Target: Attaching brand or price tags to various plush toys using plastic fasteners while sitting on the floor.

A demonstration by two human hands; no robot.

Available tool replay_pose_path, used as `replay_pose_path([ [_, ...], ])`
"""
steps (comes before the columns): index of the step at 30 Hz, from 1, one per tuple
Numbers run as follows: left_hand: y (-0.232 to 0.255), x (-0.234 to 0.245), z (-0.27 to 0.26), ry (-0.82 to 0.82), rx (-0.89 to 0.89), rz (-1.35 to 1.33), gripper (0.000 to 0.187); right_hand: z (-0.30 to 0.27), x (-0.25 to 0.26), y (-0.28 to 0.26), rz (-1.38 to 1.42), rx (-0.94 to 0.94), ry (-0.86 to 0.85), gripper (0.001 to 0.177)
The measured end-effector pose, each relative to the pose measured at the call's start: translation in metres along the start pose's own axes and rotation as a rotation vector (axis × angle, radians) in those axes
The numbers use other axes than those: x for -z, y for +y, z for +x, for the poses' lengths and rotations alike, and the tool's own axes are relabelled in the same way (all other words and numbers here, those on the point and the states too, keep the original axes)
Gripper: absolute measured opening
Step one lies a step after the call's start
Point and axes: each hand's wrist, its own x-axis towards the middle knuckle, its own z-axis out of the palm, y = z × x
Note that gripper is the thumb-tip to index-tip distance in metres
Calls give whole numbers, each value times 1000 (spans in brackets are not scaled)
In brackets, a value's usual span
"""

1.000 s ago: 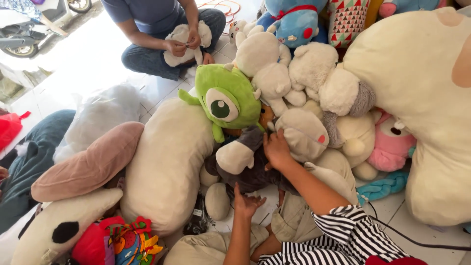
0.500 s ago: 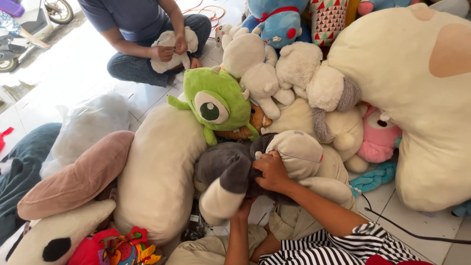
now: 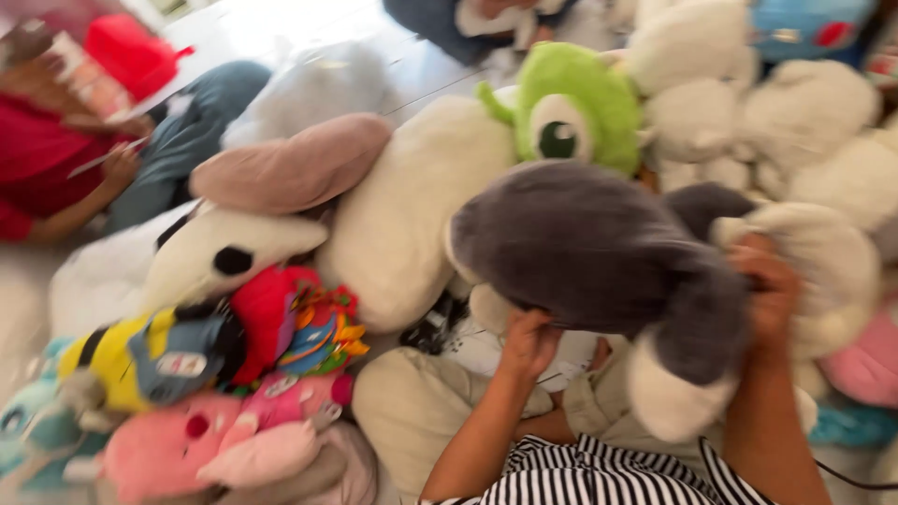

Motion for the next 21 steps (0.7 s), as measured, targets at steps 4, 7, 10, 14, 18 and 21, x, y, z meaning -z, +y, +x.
replay_pose_path([
  [4, 31, -69, -9, -230, -184, 102, 67, -24, 85, 92, -243, -13, 139, 25],
  [7, 72, -96, -3, -334, -295, 156, 74, -4, 71, 107, -360, 101, 60, 24],
  [10, 100, -68, 4, -280, -322, 108, 65, 25, -8, 89, -494, 214, 12, 23],
  [14, 144, 6, -11, 5, -249, -93, 45, 68, -172, 10, -670, 370, -50, 24],
  [18, 165, 83, -34, 242, -229, -263, 30, 50, -280, 2, -764, 497, -131, 26],
  [21, 165, 94, -65, 309, -275, -446, 37, 6, -311, 63, -906, 357, -234, 20],
])
